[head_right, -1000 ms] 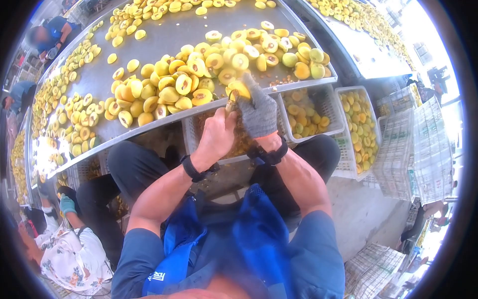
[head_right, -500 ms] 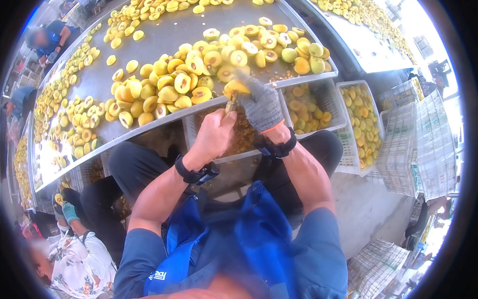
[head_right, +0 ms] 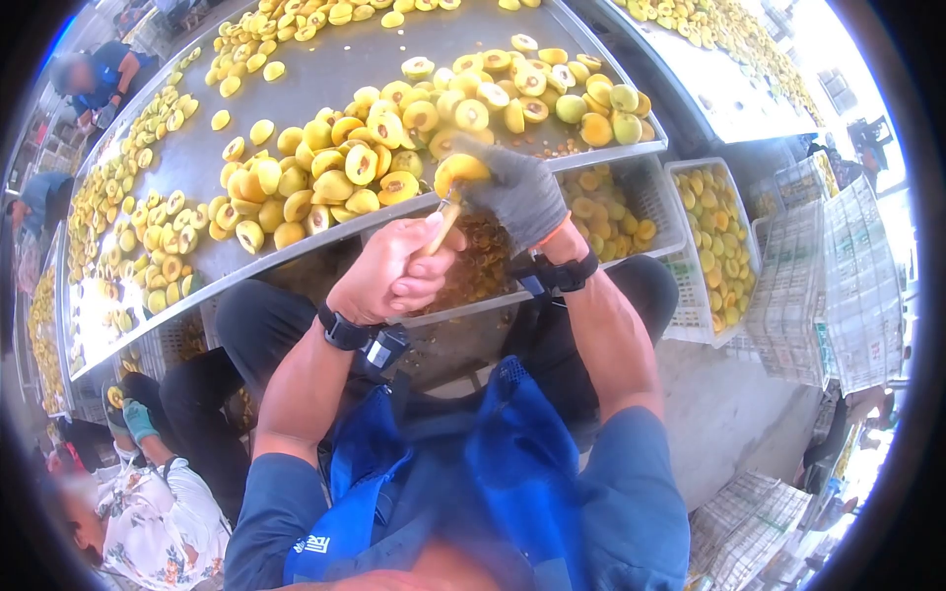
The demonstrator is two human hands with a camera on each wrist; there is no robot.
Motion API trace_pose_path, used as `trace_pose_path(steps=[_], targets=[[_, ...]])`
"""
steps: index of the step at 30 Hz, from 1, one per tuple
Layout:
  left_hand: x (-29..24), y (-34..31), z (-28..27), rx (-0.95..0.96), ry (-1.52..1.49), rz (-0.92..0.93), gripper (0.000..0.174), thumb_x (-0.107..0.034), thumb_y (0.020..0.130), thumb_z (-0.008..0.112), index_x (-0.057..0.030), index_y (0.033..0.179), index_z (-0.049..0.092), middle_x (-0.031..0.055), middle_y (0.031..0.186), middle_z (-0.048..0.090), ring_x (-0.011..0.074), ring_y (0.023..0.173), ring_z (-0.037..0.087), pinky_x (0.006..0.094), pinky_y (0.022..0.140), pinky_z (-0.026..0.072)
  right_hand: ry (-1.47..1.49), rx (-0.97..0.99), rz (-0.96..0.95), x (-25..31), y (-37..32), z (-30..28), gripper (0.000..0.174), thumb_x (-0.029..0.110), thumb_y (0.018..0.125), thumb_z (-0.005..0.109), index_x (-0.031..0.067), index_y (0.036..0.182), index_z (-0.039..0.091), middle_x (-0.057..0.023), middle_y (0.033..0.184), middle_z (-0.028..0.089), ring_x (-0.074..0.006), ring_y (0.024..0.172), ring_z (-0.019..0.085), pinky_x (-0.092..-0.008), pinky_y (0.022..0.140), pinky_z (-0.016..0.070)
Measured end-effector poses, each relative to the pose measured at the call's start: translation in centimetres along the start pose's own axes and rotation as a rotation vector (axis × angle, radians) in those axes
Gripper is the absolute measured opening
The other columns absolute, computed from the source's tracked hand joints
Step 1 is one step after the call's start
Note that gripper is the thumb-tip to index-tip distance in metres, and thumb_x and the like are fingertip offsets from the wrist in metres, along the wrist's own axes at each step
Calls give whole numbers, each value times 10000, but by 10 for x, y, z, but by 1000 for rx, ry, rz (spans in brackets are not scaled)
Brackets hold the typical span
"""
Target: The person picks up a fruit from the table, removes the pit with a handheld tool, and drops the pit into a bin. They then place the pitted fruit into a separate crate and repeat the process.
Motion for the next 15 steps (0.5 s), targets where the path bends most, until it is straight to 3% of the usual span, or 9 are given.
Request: trace_pose_path(steps=[1, 4, 7, 10, 11, 14, 15], targets=[[-1, -1, -2, 64, -50, -8, 389, -369, 1102, 473, 9, 1115, 567, -35, 646, 414, 27, 409, 315, 191, 343, 261, 120, 14, 32, 2, 1, 1, 474, 57, 875, 774, 48, 1339, 678, -71, 1138, 770, -131, 975, 699, -312, 863, 560], [1, -3, -7, 247, -167, -46, 397, -372, 1104, 459, 6, 1116, 580, -51, 633, 397, 15, 401, 298, 174, 330, 231, 102, 162, 97, -16, 0, -4, 584, 55, 867, 791, -1, 1418, 606, -53, 1197, 734, -103, 1097, 637, -297, 975, 532], [-5, -10, -15, 253, 51, -34, 408, -379, 1094, 480, 5, 1053, 611, -44, 635, 448, 39, 441, 391, 207, 378, 335, 218, 148, 189, -20, -3, -6, 572, 62, 850, 790, 6, 1394, 625, -114, 1171, 752, -164, 1070, 689, -319, 964, 538], [-15, -3, -36, -162, 1291, 238, 404, -376, 1053, 541, 12, 995, 638, 73, 676, 618, 202, 551, 607, 353, 525, 510, -499, 2, -39, -24, -10, -22, 513, 33, 829, 766, 80, 1333, 681, -168, 1196, 742, -300, 1053, 722, -378, 929, 548], [-13, -7, -36, -325, 1870, 261, 374, -353, 1004, 587, 15, 975, 647, 243, 817, 709, 405, 793, 707, 504, 745, 555, -589, -8, -39, -27, -15, -29, 512, 74, 830, 751, 112, 1336, 679, -220, 1200, 709, -403, 1086, 682, -433, 936, 540], [-1, -10, -52, -574, 1818, 61, 344, -327, 984, 593, 13, 997, 645, 308, 850, 693, 493, 877, 682, 567, 787, 544, -782, 51, 66, -51, -29, -60, 473, 104, 852, 722, 114, 1324, 684, -212, 1177, 719, -407, 1097, 672, -447, 945, 533], [3, -10, -50, -571, 1839, 106, 350, -335, 990, 583, 12, 999, 633, 286, 792, 690, 479, 841, 691, 559, 767, 552, -846, 52, 181, -66, -32, -75, 431, 145, 864, 713, 118, 1293, 698, -197, 1215, 706, -405, 1135, 653, -441, 955, 530]])
Point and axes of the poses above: each hand's wrist, its own y-axis towards the middle knuckle, its own z-axis out of the palm, x = y × z, the point moved 5 cm from there along y, towards the middle knuckle
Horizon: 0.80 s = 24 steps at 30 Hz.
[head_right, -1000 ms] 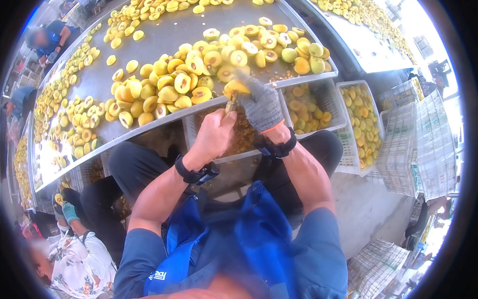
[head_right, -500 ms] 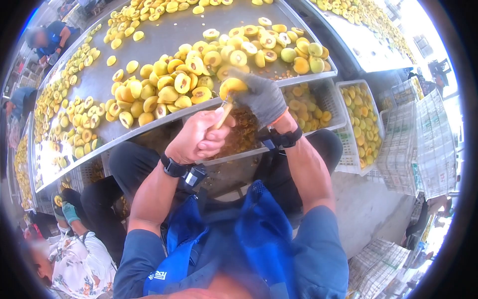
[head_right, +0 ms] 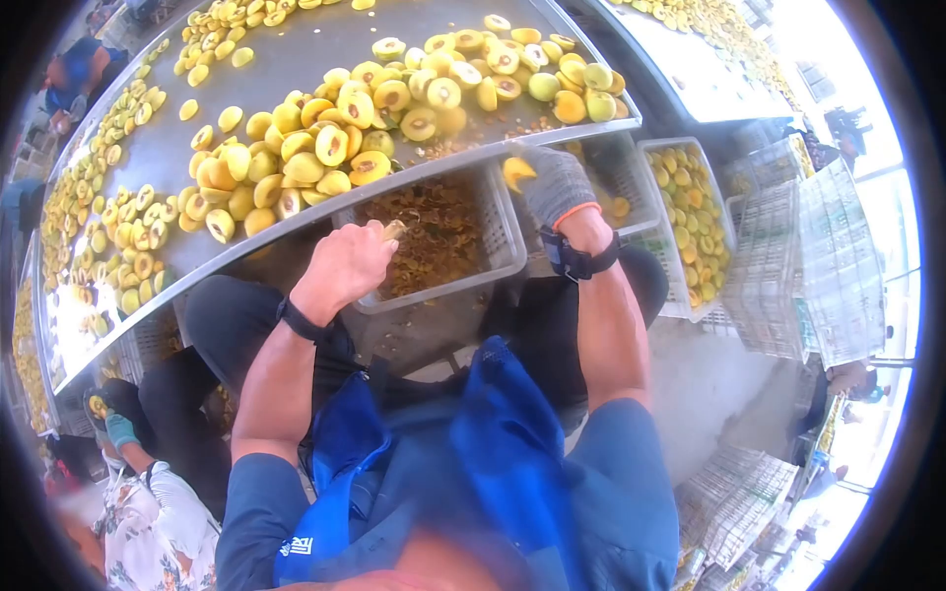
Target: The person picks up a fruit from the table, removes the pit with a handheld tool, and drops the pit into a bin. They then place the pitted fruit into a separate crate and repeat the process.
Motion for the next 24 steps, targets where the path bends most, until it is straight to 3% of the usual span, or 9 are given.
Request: trace_pose_path(steps=[3, 4, 7, 8, 11, 17, 18, 21, 24], targets=[[-13, -4, -4, -119, -96, 24, 342, -338, 987, 600, 4, 989, 621, 279, 761, 680, 483, 795, 682, 563, 730, 548, -327, -10, 230, -36, -9, -15, 395, 127, 872, 690, 116, 1267, 710, -183, 1276, 684, -385, 1165, 649, -422, 967, 534], [-17, -6, -4, -149, -144, 49, 338, -336, 984, 608, 1, 987, 617, 276, 759, 679, 482, 782, 679, 561, 715, 543, -387, -113, 168, -35, -12, -22, 377, 154, 876, 692, 116, 1250, 719, -165, 1280, 684, -369, 1143, 658, -418, 952, 543], [-19, -8, 3, -262, -322, 129, 292, -301, 977, 650, -13, 988, 603, 256, 739, 669, 466, 733, 668, 539, 646, 511, -32, -315, -19, -4, -3, -25, 368, 193, 874, 702, 118, 1234, 724, -147, 1216, 701, -367, 1090, 670, -425, 923, 546], [-21, -8, 6, -312, -423, 181, 271, -276, 974, 664, -13, 1006, 606, 247, 747, 670, 457, 727, 666, 522, 637, 504, 134, -264, -87, 14, 5, -16, 373, 206, 863, 721, 128, 1227, 729, -136, 1162, 712, -368, 1043, 678, -430, 895, 547], [-33, -17, -4, -486, -672, 280, 224, -208, 968, 689, -12, 1047, 616, 227, 768, 672, 433, 721, 665, 484, 628, 496, 72, -151, -279, 88, 28, 20, 334, 203, 885, 733, 106, 1204, 744, -154, 1115, 715, -356, 1005, 688, -415, 886, 552], [-24, -24, -5, -525, -805, 268, 205, -148, 970, 687, 5, 1083, 613, 208, 785, 679, 397, 724, 679, 440, 633, 506, -152, 323, -140, 155, 95, 108, 470, 421, 890, 696, 97, 1230, 716, -189, 1220, 706, -398, 1128, 659, -471, 962, 527], [-22, -23, -5, -539, -802, 276, 205, -147, 970, 687, 7, 1083, 612, 208, 784, 680, 395, 725, 681, 437, 633, 508, -140, 345, -105, 163, 98, 108, 562, 473, 868, 705, 86, 1276, 696, -214, 1262, 691, -409, 1165, 648, -486, 987, 518], [-15, -24, -4, -539, -802, 256, 202, -147, 972, 684, 15, 1066, 610, 210, 777, 683, 385, 716, 683, 436, 632, 511, -204, 303, 8, 175, 104, 100, 473, 451, 832, 735, 107, 1157, 728, -202, 1163, 721, -396, 1112, 672, -491, 942, 532], [-9, -24, -5, -544, -868, 213, 182, -152, 988, 661, 13, 1041, 607, 189, 746, 667, 338, 643, 656, 423, 600, 500, -56, 228, -80, 167, 104, 105, 495, 439, 790, 781, 86, 1135, 739, -204, 1161, 720, -396, 1085, 680, -481, 935, 539]])
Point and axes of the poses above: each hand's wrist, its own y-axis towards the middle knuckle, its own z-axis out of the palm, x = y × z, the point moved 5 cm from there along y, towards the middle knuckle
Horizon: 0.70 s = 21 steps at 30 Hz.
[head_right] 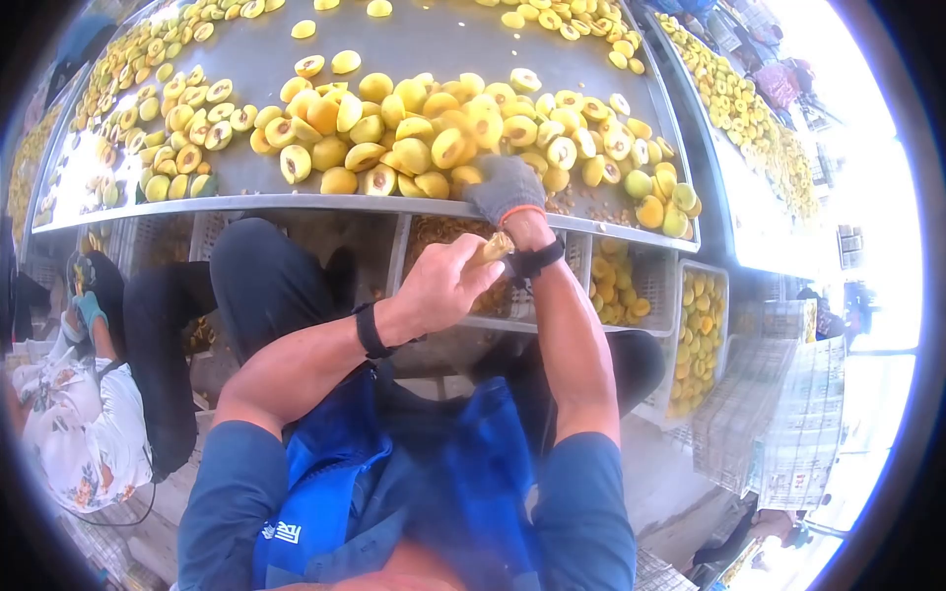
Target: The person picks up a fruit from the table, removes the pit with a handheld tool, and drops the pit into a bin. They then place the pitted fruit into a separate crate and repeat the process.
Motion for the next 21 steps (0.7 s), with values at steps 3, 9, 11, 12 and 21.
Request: trace_pose_path(steps=[3, 9, 11, 12, 21], targets=[[3, 3, -4, -39, -209, -189, 162, -173, 1026, 614, -12, 1008, 610, 110, 670, 621, 226, 518, 575, 360, 507, 456, 269, -110, -68, -16, -9, 4, 468, 344, 802, 807, 66, 1170, 724, -205, 1141, 721, -389, 1042, 691, -461, 917, 547], [7, 2, 2, 32, -686, -639, 271, -242, 1086, 511, 7, 1010, 587, 16, 616, 528, 106, 439, 476, 268, 410, 387, 715, -308, -66, -37, -48, -13, 500, 107, 885, 750, 3, 1353, 610, -144, 1110, 728, -214, 1023, 691, -348, 904, 555], [7, 2, 6, 50, -730, -633, 315, -273, 1101, 481, 17, 1033, 583, 29, 617, 540, 117, 432, 478, 274, 405, 394, 807, -260, -111, -30, -67, -32, 509, 90, 902, 723, -12, 1382, 590, -126, 1136, 724, -180, 1042, 675, -335, 928, 549], [8, 1, 9, 49, -757, -633, 322, -279, 1104, 476, 16, 1035, 585, 32, 618, 543, 119, 430, 476, 276, 405, 394, 932, -183, -98, -31, -76, -33, 534, 56, 921, 682, -20, 1433, 550, -123, 1234, 695, -174, 1118, 649, -322, 983, 526], [11, 0, 29, 58, -746, -610, 353, -326, 1116, 450, -20, 990, 572, 34, 621, 531, 128, 435, 462, 278, 398, 385, 761, -330, -131, -23, -113, -32, 544, 60, 977, 641, 0, 1496, 489, -157, 1357, 647, -222, 1219, 616, -353, 1042, 490]])
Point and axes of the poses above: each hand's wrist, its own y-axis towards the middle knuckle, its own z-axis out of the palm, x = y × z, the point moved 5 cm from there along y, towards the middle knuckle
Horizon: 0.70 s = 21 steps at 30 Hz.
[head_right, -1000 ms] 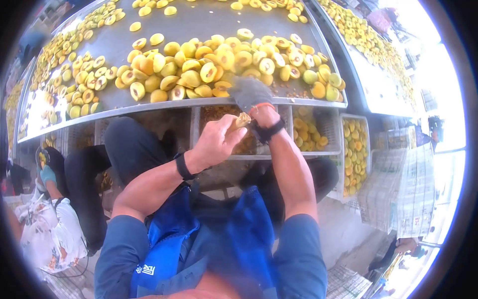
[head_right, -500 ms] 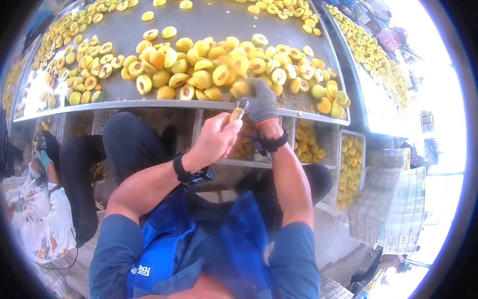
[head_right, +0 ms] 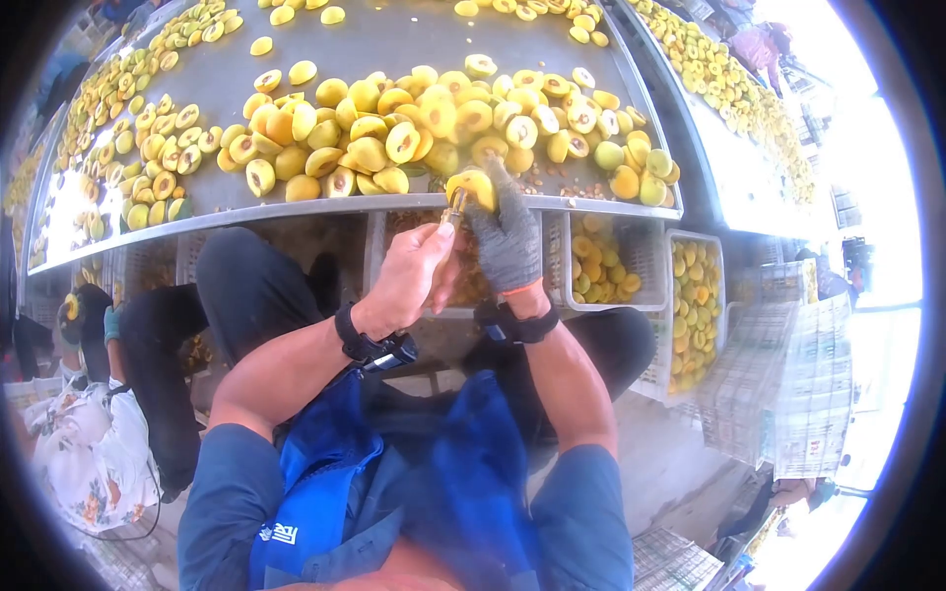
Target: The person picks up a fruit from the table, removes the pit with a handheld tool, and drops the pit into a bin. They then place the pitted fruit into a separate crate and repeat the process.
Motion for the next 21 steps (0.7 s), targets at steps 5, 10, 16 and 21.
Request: trace_pose_path(steps=[5, 10, 16, 21], targets=[[6, -2, 6, -5, -94, -73, 348, -356, 1119, 435, -77, 938, 539, 10, 640, 488, 116, 448, 433, 274, 393, 367, -108, -66, -79, 3, -13, 5, 532, 88, 992, 653, 8, 1494, 498, -186, 1370, 650, -278, 1247, 628, -381, 1063, 478], [9, -4, 14, 37, -299, -158, 343, -387, 1116, 434, -104, 942, 518, 7, 669, 462, 114, 464, 396, 285, 403, 357, -260, -64, -282, -7, -15, 6, 507, 120, 1010, 638, 19, 1490, 510, -214, 1356, 655, -322, 1227, 651, -397, 1044, 488], [7, -5, 14, 46, -486, -275, 362, -413, 1102, 453, -87, 957, 514, 13, 679, 461, 126, 472, 406, 304, 411, 362, 2, -45, -93, -21, -15, 9, 511, 98, 997, 647, 18, 1485, 519, -211, 1385, 644, -325, 1252, 642, -392, 1060, 481], [-1, 0, 8, 68, -138, -152, 342, -347, 1113, 446, -57, 945, 515, 9, 621, 459, 116, 437, 423, 291, 379, 360, -56, -70, -177, -4, -14, 3, 525, 74, 983, 656, 11, 1486, 520, -193, 1365, 661, -309, 1230, 654, -383, 1049, 487]])
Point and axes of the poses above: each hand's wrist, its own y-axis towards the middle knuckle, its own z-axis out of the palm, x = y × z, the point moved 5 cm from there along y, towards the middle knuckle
